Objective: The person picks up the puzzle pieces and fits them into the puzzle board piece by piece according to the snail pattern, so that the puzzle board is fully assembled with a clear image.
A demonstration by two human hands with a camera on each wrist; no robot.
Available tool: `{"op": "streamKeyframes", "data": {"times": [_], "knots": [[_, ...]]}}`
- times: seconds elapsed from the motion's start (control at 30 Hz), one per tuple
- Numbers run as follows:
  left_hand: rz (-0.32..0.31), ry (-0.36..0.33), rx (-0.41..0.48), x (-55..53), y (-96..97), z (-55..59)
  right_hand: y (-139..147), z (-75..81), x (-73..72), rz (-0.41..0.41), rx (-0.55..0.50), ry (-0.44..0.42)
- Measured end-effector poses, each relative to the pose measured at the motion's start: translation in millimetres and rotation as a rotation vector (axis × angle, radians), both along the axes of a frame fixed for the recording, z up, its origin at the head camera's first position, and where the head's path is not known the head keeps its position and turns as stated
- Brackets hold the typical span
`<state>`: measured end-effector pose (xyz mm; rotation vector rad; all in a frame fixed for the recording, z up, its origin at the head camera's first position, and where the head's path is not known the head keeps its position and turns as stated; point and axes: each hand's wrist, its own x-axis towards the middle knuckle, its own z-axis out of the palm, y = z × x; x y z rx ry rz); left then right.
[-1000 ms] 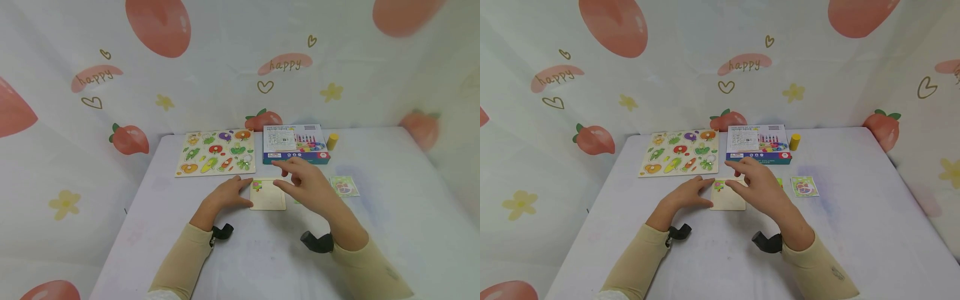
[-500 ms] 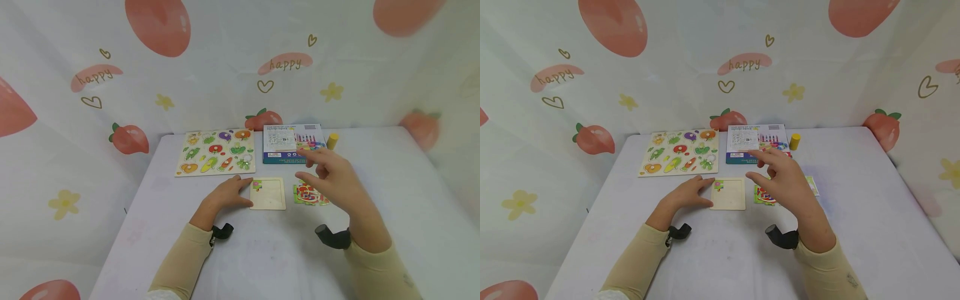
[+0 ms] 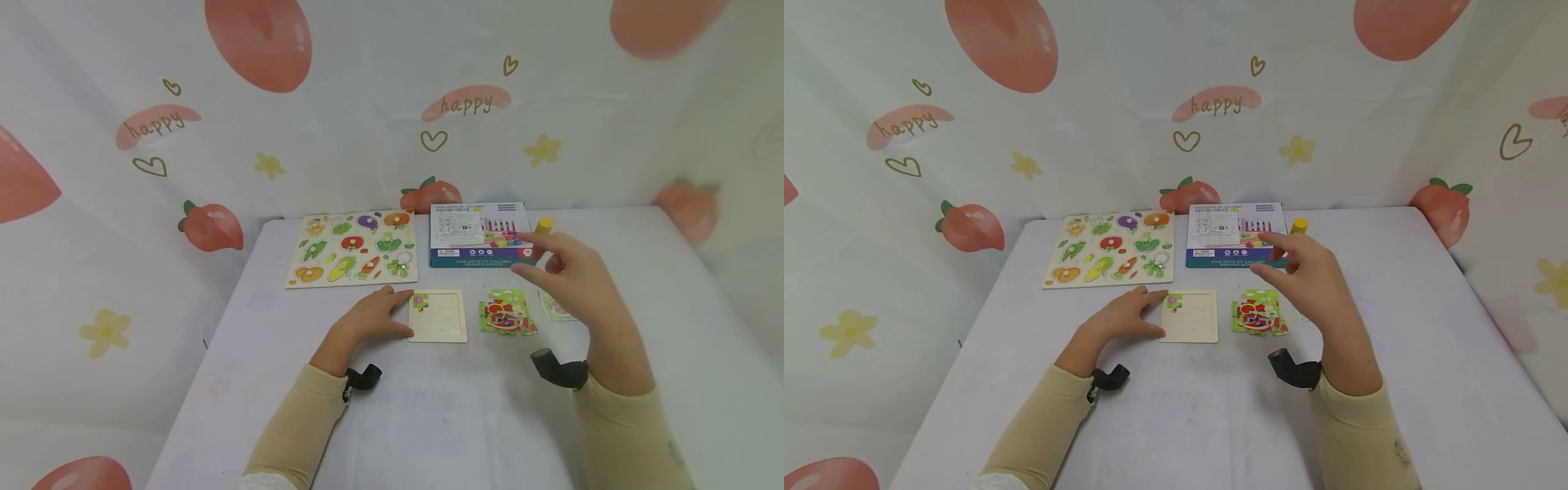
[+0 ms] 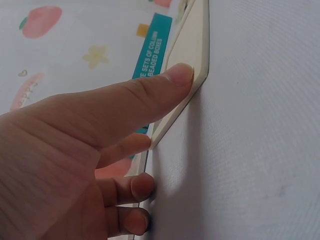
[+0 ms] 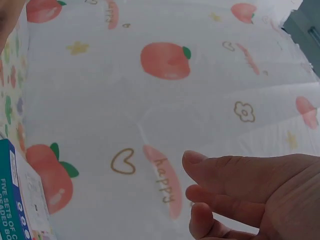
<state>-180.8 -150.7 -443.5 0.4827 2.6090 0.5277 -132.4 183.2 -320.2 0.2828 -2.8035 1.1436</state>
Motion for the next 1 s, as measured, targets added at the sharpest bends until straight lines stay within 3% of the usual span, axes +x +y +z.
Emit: {"op": "streamKeyframes", "data": {"times": [0.47, 1.0], "knots": [[0.009, 0.010, 0.019, -1.8, -1.8, -5.8, 25.7, -21.5, -29.3, -0.074, 0.030, -0.226], [0.014, 0.015, 0.002, -2.9, -1.1, -7.4, 35.2, -65.2, -58.4, 0.026, 0.083, -0.375]]}}
